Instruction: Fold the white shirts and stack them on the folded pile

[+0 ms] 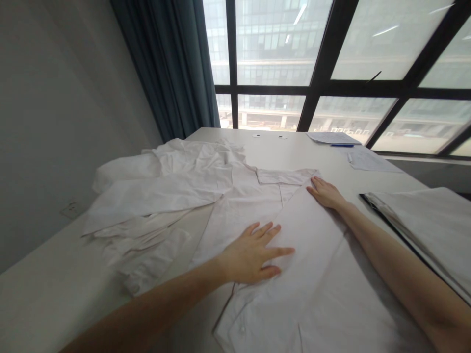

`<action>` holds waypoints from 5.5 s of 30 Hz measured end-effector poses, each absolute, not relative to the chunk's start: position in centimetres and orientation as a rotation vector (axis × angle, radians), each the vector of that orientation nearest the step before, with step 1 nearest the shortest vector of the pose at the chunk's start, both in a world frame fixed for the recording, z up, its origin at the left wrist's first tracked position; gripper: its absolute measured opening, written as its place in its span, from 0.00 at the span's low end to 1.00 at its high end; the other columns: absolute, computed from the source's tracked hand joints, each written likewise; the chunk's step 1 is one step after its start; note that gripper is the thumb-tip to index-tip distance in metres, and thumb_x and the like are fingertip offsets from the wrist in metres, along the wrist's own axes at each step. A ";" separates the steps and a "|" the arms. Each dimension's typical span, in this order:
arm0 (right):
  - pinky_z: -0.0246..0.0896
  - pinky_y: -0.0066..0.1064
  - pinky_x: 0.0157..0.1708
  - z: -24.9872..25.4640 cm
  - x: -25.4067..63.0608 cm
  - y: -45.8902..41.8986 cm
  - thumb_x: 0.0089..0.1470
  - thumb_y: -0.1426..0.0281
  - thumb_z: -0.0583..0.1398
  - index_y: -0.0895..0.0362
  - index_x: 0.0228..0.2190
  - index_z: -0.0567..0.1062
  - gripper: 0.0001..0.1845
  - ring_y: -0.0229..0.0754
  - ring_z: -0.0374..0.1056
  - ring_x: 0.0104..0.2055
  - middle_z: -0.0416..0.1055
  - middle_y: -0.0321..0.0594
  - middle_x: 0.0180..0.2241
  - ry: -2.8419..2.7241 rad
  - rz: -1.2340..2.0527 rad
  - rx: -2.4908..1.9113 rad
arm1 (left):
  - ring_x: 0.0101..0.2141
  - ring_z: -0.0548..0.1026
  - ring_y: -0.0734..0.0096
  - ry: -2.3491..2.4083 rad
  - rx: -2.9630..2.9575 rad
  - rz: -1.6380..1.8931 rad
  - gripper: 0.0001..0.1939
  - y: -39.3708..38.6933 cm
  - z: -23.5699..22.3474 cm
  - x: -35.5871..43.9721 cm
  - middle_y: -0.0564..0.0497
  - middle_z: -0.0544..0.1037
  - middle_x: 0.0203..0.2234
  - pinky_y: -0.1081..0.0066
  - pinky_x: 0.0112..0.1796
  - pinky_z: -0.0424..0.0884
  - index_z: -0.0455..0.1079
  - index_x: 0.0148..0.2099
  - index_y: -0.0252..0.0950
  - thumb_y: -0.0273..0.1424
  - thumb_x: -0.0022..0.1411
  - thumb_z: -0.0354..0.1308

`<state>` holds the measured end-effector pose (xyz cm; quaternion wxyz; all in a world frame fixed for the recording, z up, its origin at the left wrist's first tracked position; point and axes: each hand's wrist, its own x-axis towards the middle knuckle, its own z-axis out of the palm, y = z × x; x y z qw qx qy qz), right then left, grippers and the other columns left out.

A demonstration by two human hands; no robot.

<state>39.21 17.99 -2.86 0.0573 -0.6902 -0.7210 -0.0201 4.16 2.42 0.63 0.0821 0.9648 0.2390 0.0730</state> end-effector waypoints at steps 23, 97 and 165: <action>0.56 0.42 0.59 -2.9 31.7 9.1 0.63 0.60 0.46 0.63 0.57 0.66 0.28 0.50 0.59 0.61 0.63 0.54 0.60 -2.377 -0.315 -1.646 | 0.65 0.52 0.46 0.698 2.909 0.245 0.27 2.5 0.3 4.3 0.41 0.51 0.67 0.44 0.59 0.52 0.54 0.67 0.54 0.48 0.68 0.46; 0.41 0.51 0.65 -1.3 32.4 5.4 0.64 0.50 0.45 0.52 0.66 0.52 0.35 0.50 0.40 0.69 0.46 0.44 0.68 -2.591 0.231 -1.487 | 0.65 0.50 0.42 0.408 2.790 0.155 0.27 -4.1 1.8 2.2 0.44 0.53 0.67 0.39 0.58 0.50 0.57 0.65 0.48 0.47 0.67 0.48; 0.57 0.45 0.57 0.4 27.7 -0.8 0.64 0.68 0.52 0.52 0.56 0.68 0.20 0.46 0.60 0.60 0.66 0.47 0.58 -2.473 0.213 -1.182 | 0.25 0.70 0.73 1.372 2.263 0.635 0.03 -1.7 2.3 1.5 0.61 0.68 0.19 0.74 0.30 0.65 0.65 0.42 0.39 0.30 0.66 0.54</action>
